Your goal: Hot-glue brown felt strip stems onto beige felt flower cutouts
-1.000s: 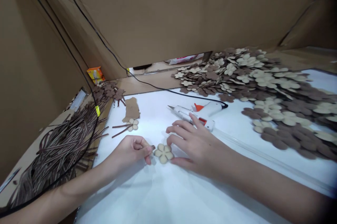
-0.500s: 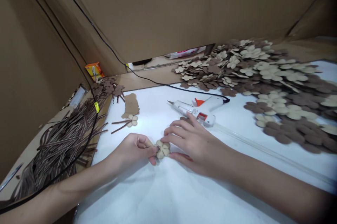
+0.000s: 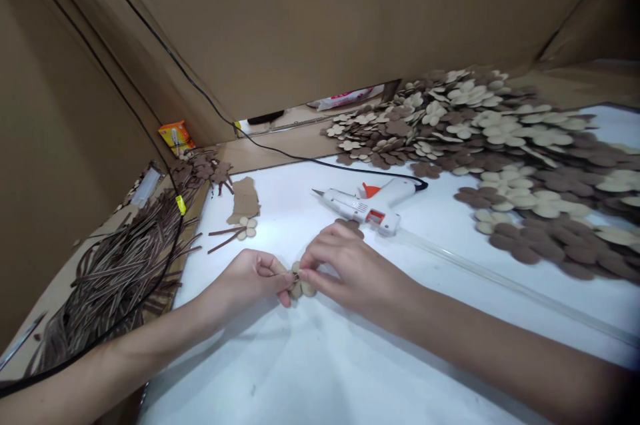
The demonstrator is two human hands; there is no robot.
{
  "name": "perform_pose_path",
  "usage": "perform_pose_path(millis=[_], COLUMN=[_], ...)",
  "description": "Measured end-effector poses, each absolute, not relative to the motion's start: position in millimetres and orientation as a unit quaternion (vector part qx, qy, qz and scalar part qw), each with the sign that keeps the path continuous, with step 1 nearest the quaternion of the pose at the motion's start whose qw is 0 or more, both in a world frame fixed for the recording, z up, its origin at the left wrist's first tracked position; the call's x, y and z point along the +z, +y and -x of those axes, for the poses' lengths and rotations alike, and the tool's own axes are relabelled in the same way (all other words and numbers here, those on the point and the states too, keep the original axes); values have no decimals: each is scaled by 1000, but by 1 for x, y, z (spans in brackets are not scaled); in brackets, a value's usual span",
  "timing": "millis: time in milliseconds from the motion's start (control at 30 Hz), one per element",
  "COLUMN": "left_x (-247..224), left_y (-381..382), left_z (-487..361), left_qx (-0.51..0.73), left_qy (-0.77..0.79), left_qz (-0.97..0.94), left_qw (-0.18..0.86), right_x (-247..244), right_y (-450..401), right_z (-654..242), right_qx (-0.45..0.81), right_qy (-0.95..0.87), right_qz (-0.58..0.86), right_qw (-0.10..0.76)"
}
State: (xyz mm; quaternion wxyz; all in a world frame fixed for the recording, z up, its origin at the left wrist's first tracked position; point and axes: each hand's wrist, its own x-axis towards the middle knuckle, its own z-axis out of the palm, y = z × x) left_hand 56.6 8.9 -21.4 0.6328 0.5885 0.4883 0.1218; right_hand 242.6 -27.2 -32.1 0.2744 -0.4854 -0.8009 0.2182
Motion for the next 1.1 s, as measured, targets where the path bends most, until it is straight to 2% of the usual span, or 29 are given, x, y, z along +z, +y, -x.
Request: perform_pose_path(millis=[500,800,1100], left_x=[-23,-16,-16], left_y=[4,4,-1], left_z=[-60,-57,-57], left_qx=[150,129,126], left_qy=[464,474,498], left_qz=[-596,-603,-647], left_qw=[638,629,563], right_x=[-29,-32,-38], right_y=[-23,-24,-28], right_z=[-240,-234,-231], right_qx=[316,266,208], right_qy=[-742,-755,-786], right_qz=[533,542,526], right_qw=[257,255,248])
